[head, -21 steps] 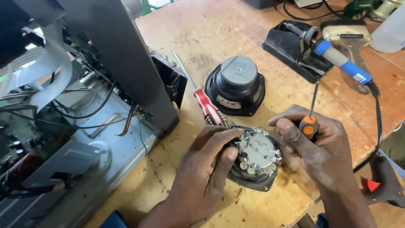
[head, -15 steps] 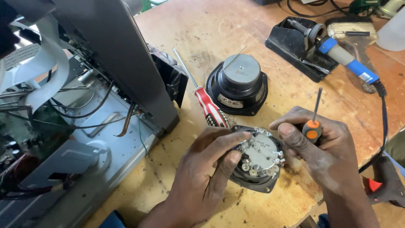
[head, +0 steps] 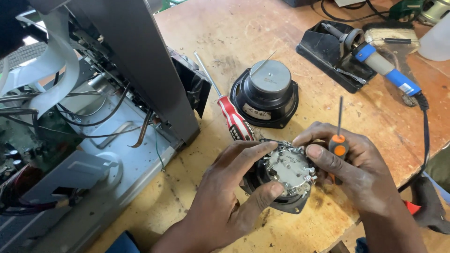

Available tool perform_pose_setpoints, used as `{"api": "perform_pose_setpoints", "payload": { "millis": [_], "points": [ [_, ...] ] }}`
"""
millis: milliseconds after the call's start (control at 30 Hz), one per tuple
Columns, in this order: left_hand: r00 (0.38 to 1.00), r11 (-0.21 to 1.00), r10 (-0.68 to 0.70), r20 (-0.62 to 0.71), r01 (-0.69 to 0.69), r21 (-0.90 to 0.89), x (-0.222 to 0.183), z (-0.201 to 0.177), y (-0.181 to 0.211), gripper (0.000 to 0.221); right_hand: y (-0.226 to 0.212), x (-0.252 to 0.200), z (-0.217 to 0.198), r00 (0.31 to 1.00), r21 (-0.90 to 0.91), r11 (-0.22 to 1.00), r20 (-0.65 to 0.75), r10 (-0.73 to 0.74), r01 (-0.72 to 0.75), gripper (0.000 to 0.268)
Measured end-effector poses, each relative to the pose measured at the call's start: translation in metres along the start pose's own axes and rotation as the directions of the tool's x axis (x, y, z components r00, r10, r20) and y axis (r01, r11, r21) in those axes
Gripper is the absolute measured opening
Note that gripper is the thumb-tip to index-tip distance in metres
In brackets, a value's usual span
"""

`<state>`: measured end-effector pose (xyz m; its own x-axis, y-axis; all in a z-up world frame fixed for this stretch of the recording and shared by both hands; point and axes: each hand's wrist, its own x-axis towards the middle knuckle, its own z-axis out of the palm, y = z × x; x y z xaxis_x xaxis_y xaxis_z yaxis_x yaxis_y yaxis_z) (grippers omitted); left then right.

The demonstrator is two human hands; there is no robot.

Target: Disassembling the internal components of a stereo system by removing screws and detaching wiring.

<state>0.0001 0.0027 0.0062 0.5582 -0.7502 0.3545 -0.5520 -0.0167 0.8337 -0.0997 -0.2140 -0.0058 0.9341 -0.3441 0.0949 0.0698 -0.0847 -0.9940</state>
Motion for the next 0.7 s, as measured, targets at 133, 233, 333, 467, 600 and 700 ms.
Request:
{"api": "perform_pose_setpoints", "payload": {
  "millis": [133, 233, 333, 467, 600, 700],
  "points": [
    [1.0, 0.999, -0.002, 0.02, 0.003, -0.039, 0.001, -0.0007, -0.0001, 0.061, 0.001, 0.0012, 0.0003, 0.986, -0.125, 0.98, -0.077, 0.147, -0.156, 0.041],
    [0.998, 0.999, 0.029, 0.055, -0.027, -0.042, 0.0032, -0.0044, 0.0033, 0.061, -0.0022, 0.0014, 0.0027, 0.992, -0.086, 0.989, -0.041, 0.117, -0.12, 0.038],
    [0.982, 0.995, -0.069, 0.178, 0.08, -0.054, 0.006, -0.007, 0.007, 0.07, -0.0041, 0.0019, 0.0029, 0.994, -0.079, 0.991, -0.025, 0.11, -0.112, 0.035],
    [0.994, 0.987, -0.004, 0.108, 0.022, -0.161, 0.0058, -0.0043, 0.0025, 0.064, -0.0051, 0.0036, 0.003, 0.991, -0.172, 0.976, -0.012, 0.132, -0.132, 0.033],
    [0.998, 0.989, -0.017, 0.064, 0.027, -0.148, 0.0064, -0.0039, 0.0005, 0.056, 0.0006, 0.0031, -0.0002, 0.996, -0.078, 0.994, 0.026, 0.081, -0.079, 0.023],
    [0.996, 0.986, -0.045, 0.075, 0.057, -0.158, 0.0066, -0.0048, 0.0014, 0.057, 0.0029, 0.003, -0.0014, 0.996, -0.082, 0.993, 0.023, 0.09, -0.088, 0.023]
  ]
}}
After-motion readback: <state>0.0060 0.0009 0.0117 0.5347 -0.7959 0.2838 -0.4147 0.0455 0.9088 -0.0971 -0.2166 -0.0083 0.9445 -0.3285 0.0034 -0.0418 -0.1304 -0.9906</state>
